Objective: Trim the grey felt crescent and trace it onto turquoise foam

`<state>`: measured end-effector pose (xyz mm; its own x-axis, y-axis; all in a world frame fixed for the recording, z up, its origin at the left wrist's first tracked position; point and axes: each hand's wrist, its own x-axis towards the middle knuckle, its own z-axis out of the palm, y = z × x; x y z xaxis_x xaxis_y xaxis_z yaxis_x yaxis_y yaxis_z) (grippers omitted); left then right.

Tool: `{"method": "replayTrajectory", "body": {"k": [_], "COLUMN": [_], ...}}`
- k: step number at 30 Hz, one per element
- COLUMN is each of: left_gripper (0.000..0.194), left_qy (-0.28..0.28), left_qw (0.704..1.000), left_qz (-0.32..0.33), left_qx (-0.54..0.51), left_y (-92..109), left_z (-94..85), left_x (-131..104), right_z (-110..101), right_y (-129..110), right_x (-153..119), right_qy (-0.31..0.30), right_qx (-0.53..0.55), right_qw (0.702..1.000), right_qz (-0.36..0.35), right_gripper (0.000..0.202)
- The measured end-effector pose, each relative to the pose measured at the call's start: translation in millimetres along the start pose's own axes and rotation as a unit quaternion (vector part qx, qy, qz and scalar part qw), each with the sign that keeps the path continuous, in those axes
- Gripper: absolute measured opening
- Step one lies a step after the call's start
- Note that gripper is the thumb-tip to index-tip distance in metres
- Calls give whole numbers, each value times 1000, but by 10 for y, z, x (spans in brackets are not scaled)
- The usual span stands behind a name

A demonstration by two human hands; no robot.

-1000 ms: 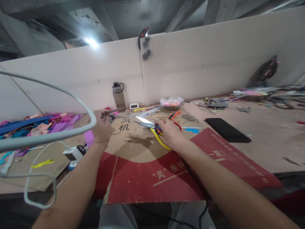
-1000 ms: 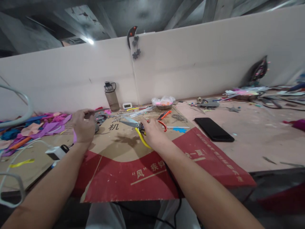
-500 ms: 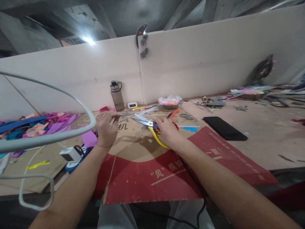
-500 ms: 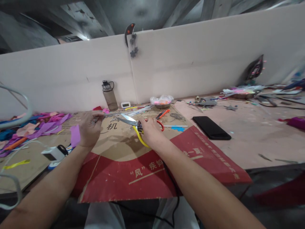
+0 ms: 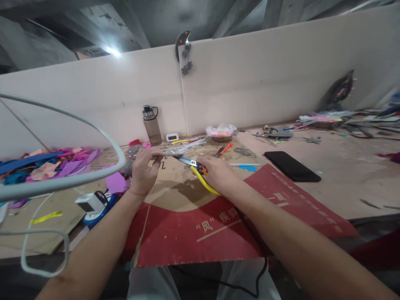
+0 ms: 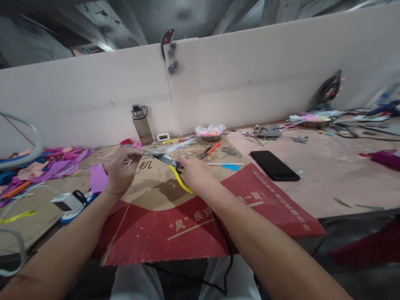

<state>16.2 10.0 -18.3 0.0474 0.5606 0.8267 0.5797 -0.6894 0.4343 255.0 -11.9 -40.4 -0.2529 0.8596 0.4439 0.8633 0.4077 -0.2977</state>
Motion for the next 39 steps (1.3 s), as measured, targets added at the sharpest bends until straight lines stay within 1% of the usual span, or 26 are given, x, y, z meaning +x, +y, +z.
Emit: {"method": "replayTrajectory", "body": {"k": [2, 3, 5, 7, 10, 12, 14, 17, 19, 23, 26, 28, 30, 32, 34, 36, 39], "left_gripper": [10, 10, 12, 17, 22, 25, 27, 24, 22, 23, 25, 24, 25, 28, 29, 27, 17], "left_qy": [9, 20, 45, 58, 86, 113, 117, 94, 78, 57, 41, 22, -7, -45, -84, -124, -174], "left_qw": [1000, 1000, 995, 983, 951, 920, 886, 844, 824, 805, 787, 758, 720, 683, 659, 637, 590], "left_qz": [-5, -18, -68, -132, -204, -245, -289, -347, -374, -392, -401, -419, -436, -445, -444, -454, -493], "left_qx": [-5, -13, -51, -110, -215, -285, -342, -397, -419, -442, -468, -499, -540, -577, -601, -611, -615], "left_y": [-8, -14, -30, -55, -111, -148, -173, -175, -160, -133, -118, -100, -69, -25, 31, 90, 171], "left_z": [7, 10, 12, 9, -3, -11, -15, -11, -5, -11, -33, -39, -29, -4, 22, 39, 40], "left_x": [-6, -7, -1, 19, 66, 95, 115, 122, 116, 108, 115, 118, 109, 88, 59, 33, 4], "right_z": [-15, -12, 12, 50, 97, 117, 136, 163, 169, 146, 136, 143, 157, 172, 185, 197, 207], "right_y": [-31, -43, -58, -62, -59, -50, -36, -7, 9, 14, 15, 23, 34, 39, 30, 7, -44], "right_x": [-10, -15, -25, -29, -19, -5, 10, 22, 21, 23, 47, 64, 70, 64, 53, 48, 59], "right_qy": [-14, -24, -43, -52, -51, -45, -30, 2, 17, 11, 41, 57, 62, 58, 64, 88, 132], "right_qx": [-25, -39, -51, -40, -8, 7, 12, 7, 32, 117, 158, 189, 229, 282, 342, 407, 493], "right_qw": [1000, 999, 998, 997, 998, 999, 999, 1000, 999, 993, 987, 980, 971, 958, 937, 909, 860], "right_qz": [1, -1, -18, -33, -29, -21, -16, -15, -23, -18, -8, -4, -7, -20, -30, -31, -20], "right_gripper": [25, 27, 28, 27, 27, 28, 27, 27, 28, 27, 29, 26, 25, 28, 31, 33, 33]}}
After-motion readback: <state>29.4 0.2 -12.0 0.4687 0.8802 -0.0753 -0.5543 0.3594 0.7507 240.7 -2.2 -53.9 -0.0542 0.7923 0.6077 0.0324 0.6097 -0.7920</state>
